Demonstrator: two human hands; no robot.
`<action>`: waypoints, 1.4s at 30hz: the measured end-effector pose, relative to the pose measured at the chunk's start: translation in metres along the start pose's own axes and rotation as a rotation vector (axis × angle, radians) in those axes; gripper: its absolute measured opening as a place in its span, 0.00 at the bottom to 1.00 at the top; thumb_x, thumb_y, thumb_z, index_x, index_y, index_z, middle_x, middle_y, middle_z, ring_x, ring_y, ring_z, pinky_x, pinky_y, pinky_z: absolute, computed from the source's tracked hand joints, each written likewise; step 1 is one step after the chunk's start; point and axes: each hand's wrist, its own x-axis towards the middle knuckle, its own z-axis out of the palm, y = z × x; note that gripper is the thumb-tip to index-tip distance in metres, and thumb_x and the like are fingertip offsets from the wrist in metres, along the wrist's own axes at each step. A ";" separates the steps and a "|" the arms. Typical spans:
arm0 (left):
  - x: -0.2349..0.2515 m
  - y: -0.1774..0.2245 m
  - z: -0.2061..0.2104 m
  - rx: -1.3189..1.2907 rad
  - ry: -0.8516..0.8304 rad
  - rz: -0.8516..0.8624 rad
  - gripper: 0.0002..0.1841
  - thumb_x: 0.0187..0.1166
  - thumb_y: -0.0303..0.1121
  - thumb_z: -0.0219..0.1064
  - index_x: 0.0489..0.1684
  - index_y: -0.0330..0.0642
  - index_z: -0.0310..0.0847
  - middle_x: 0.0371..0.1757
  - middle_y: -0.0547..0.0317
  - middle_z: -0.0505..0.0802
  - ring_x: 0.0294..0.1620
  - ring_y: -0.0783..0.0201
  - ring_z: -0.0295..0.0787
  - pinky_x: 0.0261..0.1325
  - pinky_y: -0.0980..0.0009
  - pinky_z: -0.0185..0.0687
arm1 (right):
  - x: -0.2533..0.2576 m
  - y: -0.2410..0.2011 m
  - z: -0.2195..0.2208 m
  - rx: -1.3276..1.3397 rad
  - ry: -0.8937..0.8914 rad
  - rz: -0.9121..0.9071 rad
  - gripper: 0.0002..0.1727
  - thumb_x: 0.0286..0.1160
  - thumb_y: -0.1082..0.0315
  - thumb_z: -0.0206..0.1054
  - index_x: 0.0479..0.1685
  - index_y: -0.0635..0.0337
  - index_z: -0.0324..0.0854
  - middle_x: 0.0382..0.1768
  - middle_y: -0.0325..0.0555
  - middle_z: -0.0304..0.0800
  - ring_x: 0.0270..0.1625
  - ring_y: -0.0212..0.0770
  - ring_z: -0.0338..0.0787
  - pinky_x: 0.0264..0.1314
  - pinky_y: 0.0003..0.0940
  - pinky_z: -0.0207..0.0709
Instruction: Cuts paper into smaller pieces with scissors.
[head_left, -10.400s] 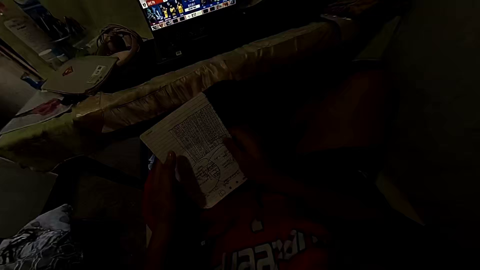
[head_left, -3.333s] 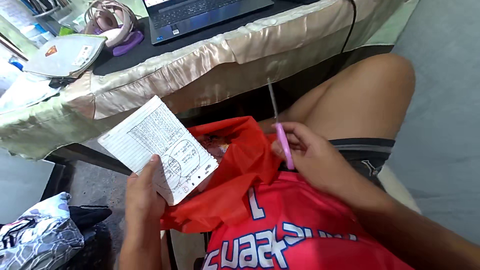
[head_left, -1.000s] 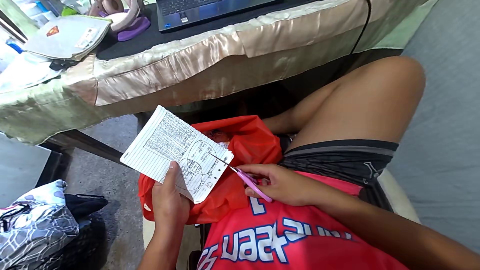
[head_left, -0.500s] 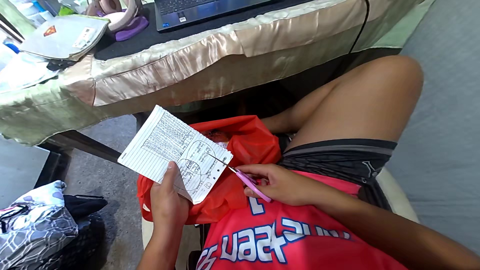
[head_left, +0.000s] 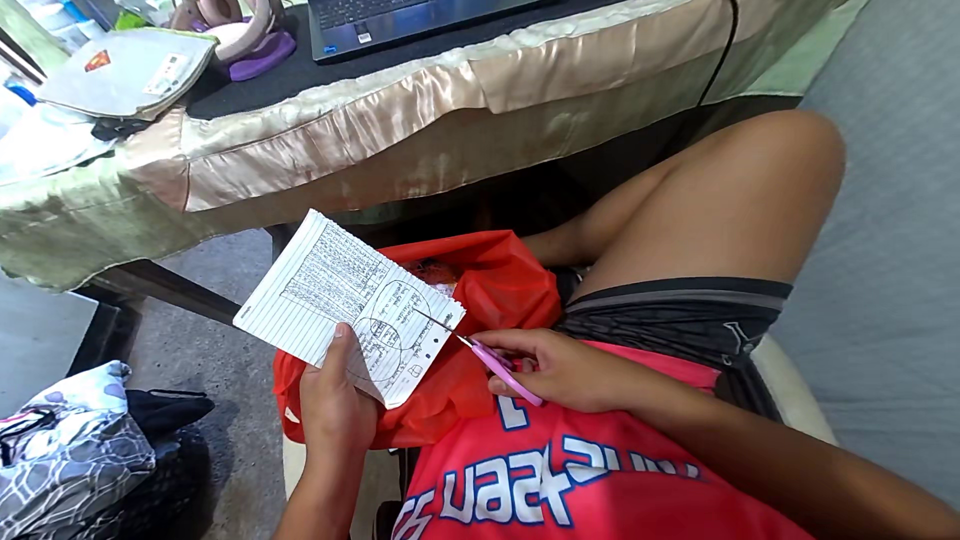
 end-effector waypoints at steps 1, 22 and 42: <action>0.000 0.000 0.000 -0.001 -0.001 0.001 0.15 0.93 0.32 0.53 0.62 0.27 0.76 0.48 0.40 0.94 0.51 0.51 0.96 0.59 0.49 0.92 | 0.000 0.000 0.000 0.000 -0.004 0.005 0.32 0.79 0.55 0.73 0.82 0.53 0.74 0.59 0.36 0.90 0.51 0.21 0.89 0.54 0.18 0.83; 0.000 -0.001 0.002 -0.010 0.017 0.018 0.14 0.92 0.31 0.55 0.60 0.27 0.76 0.47 0.40 0.94 0.49 0.51 0.96 0.57 0.50 0.93 | 0.002 0.001 -0.003 -0.022 -0.014 -0.005 0.25 0.80 0.54 0.72 0.74 0.52 0.80 0.45 0.33 0.90 0.41 0.22 0.87 0.46 0.18 0.82; -0.014 -0.025 -0.007 -0.313 -0.607 -0.010 0.50 0.66 0.70 0.71 0.83 0.42 0.66 0.75 0.41 0.83 0.77 0.42 0.80 0.77 0.39 0.75 | 0.003 -0.005 -0.005 0.269 -0.024 -0.204 0.23 0.84 0.59 0.66 0.74 0.60 0.77 0.46 0.34 0.90 0.46 0.27 0.88 0.53 0.23 0.83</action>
